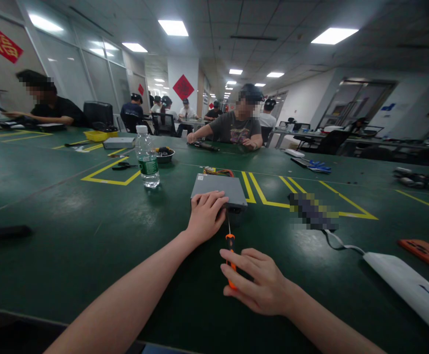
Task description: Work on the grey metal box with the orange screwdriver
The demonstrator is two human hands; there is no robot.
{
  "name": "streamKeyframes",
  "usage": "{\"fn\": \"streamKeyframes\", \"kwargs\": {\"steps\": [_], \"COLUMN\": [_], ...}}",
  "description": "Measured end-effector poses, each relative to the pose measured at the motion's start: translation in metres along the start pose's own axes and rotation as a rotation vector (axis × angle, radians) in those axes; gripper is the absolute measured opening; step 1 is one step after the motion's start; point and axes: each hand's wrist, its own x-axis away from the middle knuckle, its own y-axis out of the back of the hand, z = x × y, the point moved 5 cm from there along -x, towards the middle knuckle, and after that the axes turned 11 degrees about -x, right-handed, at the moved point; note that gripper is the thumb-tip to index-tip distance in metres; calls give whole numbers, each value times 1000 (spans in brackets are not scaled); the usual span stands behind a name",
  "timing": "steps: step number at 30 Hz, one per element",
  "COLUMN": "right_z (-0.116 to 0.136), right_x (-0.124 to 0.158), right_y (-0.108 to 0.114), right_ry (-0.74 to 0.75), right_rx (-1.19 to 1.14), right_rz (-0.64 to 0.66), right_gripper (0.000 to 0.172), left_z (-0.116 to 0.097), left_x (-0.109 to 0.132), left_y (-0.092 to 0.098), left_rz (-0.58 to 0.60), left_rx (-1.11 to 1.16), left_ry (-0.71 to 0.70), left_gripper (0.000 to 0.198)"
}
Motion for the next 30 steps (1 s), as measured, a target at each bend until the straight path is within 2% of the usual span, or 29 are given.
{"fn": "streamKeyframes", "kwargs": {"steps": [4, 7, 11, 17, 19, 23, 25, 30], "right_z": [-1, -3, 0, 0, -1, -1, -1, 0], "right_x": [2, 0, -5, 0, 1, -2, -4, 1], "right_y": [-2, -3, -1, 0, -2, -6, -6, -1], "right_ry": [-9, -43, -14, 9, -6, -52, -52, -6], "right_rx": [-9, -54, -8, -2, -12, -16, -3, 21], "right_rz": [-54, 11, 81, -49, -20, 142, 162, -10], "right_gripper": [22, 26, 25, 15, 15, 26, 29, 15], "left_z": [0, -1, 0, 0, 0, 0, 0, 0], "left_x": [0, 0, 0, 0, 0, 0, 0, 0], "left_y": [1, 1, 1, 1, 0, 0, -1, 0], "left_rz": [-3, -1, 1, 1, 3, 4, 3, -5], "left_rx": [-1, -5, -5, 8, 11, 4, 0, 1], "left_ry": [-1, -1, -1, -11, -11, -2, -5, -6], "left_gripper": [25, 25, 25, 25, 25, 25, 25, 25]}}
